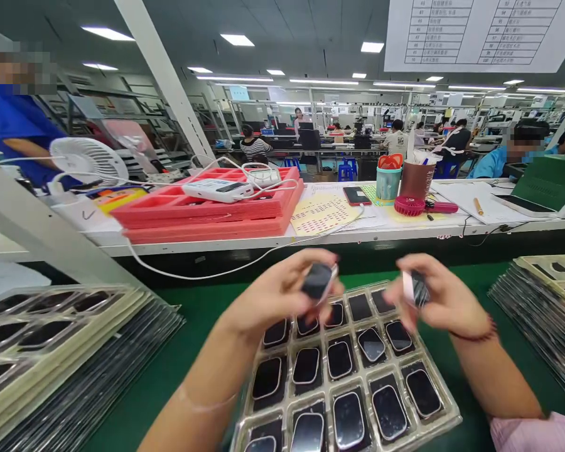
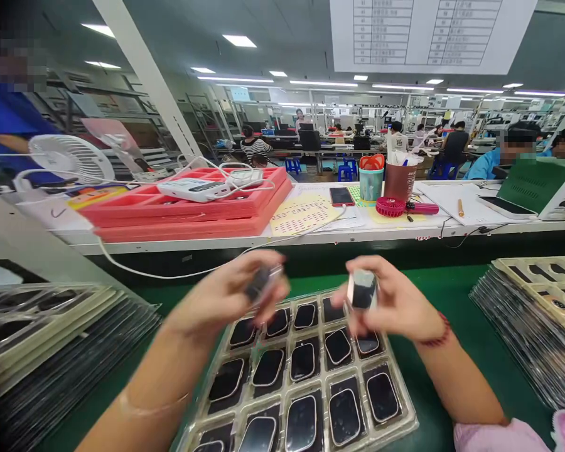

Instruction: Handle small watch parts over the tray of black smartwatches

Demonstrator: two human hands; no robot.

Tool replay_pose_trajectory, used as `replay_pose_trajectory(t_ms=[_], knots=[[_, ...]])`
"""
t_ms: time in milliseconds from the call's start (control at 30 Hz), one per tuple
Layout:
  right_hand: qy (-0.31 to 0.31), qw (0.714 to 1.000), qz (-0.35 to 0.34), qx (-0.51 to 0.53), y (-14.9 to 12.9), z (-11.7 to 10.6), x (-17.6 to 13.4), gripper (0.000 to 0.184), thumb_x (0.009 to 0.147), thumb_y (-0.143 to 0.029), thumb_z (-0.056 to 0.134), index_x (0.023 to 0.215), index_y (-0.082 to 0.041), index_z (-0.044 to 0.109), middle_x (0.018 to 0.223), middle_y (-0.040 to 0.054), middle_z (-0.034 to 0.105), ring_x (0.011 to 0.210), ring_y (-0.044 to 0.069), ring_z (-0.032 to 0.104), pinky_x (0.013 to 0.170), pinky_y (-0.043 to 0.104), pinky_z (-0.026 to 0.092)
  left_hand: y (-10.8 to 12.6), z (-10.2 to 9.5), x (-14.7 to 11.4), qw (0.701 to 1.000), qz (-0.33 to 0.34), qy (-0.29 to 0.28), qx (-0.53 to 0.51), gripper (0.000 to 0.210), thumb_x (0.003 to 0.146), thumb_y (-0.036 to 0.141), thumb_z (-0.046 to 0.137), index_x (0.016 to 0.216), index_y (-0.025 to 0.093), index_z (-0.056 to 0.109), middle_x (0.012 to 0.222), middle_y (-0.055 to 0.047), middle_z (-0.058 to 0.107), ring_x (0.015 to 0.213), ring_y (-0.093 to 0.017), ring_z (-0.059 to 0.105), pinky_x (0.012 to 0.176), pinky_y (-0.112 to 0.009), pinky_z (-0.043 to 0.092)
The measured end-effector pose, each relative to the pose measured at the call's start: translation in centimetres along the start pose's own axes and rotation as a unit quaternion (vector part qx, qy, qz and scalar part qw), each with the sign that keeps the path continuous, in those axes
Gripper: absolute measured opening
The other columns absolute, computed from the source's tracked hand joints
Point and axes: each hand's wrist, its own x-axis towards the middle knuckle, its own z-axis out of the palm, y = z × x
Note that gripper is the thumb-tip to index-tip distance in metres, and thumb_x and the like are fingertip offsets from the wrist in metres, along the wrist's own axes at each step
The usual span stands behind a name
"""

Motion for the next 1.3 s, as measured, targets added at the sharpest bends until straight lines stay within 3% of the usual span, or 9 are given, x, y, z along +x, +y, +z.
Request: replay_pose_trajectory(t_ms=[67, 133, 300, 400, 533, 700, 1033, 1133, 1300], knots=[[-0.035, 0.999, 0.015, 0.031, 1.9, 0.8, 3.1, 0.058, 0.072, -0.017, 0.077, 0.124, -0.028, 0.053, 0.118, 0.0086, 0.066, 0.082, 0.018, 0.069, 0.061, 0.031, 0.060, -1.6, 0.4, 2.6, 0.999, -0.017, 0.002, 0.041, 0.067, 0.065, 0.020, 0.081, 0.125, 0.019, 0.053, 0.104, -0.011, 0.067, 0.080, -0.021, 0.070, 0.057, -0.024, 0.052], [-0.002, 0.998, 0.052, 0.027, 4.2, 1.3, 5.8, 0.056, 0.067, -0.014, 0.074, 0.118, -0.026, 0.055, 0.115, 0.0075, 0.067, 0.081, 0.016, 0.068, 0.058, 0.026, 0.060, -3.6, 0.6, 4.6, 0.994, -0.047, 0.036, 0.090, 0.063, 0.068, 0.017, 0.074, 0.127, 0.016, 0.050, 0.105, -0.011, 0.066, 0.081, -0.019, 0.070, 0.056, -0.021, 0.050], [0.031, 0.996, 0.079, -0.020, 7.2, 1.1, 7.6, 0.033, 0.078, -0.030, 0.069, 0.108, -0.019, 0.063, 0.096, 0.0066, 0.072, 0.063, 0.011, 0.066, 0.048, 0.019, 0.053, -6.4, 1.1, 5.4, 0.983, -0.053, 0.090, 0.149, 0.028, 0.084, 0.023, 0.059, 0.110, 0.012, 0.061, 0.093, -0.007, 0.067, 0.065, -0.012, 0.067, 0.050, -0.018, 0.044], [0.020, 0.997, 0.065, -0.034, 6.9, 0.9, 7.1, 0.032, 0.080, -0.033, 0.067, 0.107, -0.017, 0.065, 0.093, 0.0074, 0.073, 0.059, 0.011, 0.065, 0.046, 0.018, 0.050, -6.4, 1.4, 5.1, 0.983, -0.045, 0.105, 0.146, 0.022, 0.083, 0.020, 0.058, 0.103, 0.012, 0.062, 0.087, -0.005, 0.067, 0.062, -0.012, 0.067, 0.049, -0.018, 0.043], [0.007, 0.997, 0.058, -0.042, 6.7, 1.0, 6.9, 0.043, 0.075, -0.025, 0.066, 0.117, -0.019, 0.061, 0.108, 0.0090, 0.072, 0.071, 0.013, 0.068, 0.054, 0.021, 0.055, -6.4, 1.4, 5.3, 0.985, -0.039, 0.106, 0.129, 0.034, 0.074, 0.012, 0.062, 0.108, 0.014, 0.059, 0.095, -0.006, 0.069, 0.070, -0.014, 0.068, 0.050, -0.018, 0.044], [-0.003, 0.996, 0.047, -0.070, 7.2, 1.0, 7.0, 0.046, 0.076, -0.023, 0.063, 0.122, -0.019, 0.058, 0.110, 0.0095, 0.071, 0.074, 0.014, 0.069, 0.057, 0.022, 0.056, -6.5, 1.4, 5.3, 0.986, -0.020, 0.101, 0.134, 0.026, 0.075, 0.011, 0.059, 0.101, 0.012, 0.060, 0.081, -0.003, 0.066, 0.060, -0.009, 0.061, 0.050, -0.018, 0.040], [-0.023, 0.995, 0.022, -0.092, 7.4, 1.1, 6.9, 0.043, 0.075, -0.017, 0.058, 0.118, -0.017, 0.058, 0.106, 0.0093, 0.072, 0.069, 0.012, 0.067, 0.055, 0.023, 0.055, -6.6, 1.3, 5.3, 0.986, 0.020, 0.105, 0.129, 0.030, 0.071, 0.005, 0.055, 0.100, 0.012, 0.058, 0.083, -0.001, 0.063, 0.066, -0.009, 0.059, 0.064, -0.022, 0.050], [-0.009, 0.995, 0.024, -0.091, 7.6, 1.0, 6.9, 0.047, 0.074, -0.016, 0.059, 0.120, -0.018, 0.057, 0.109, 0.0101, 0.071, 0.070, 0.013, 0.067, 0.054, 0.023, 0.055, -6.8, 1.1, 5.4, 0.986, 0.015, 0.112, 0.123, 0.040, 0.069, 0.005, 0.058, 0.108, 0.012, 0.058, 0.092, -0.004, 0.064, 0.073, -0.011, 0.061, 0.060, -0.020, 0.048], [0.003, 0.998, 0.052, -0.034, 7.7, 0.8, 7.0, 0.066, 0.077, -0.024, 0.067, 0.140, -0.026, 0.049, 0.135, 0.0108, 0.059, 0.088, 0.016, 0.068, 0.066, 0.027, 0.060, -6.6, 0.9, 5.3, 0.991, -0.007, 0.114, 0.071, 0.064, 0.077, 0.013, 0.060, 0.139, 0.018, 0.049, 0.121, -0.011, 0.061, 0.090, -0.016, 0.064, 0.061, -0.021, 0.050]])
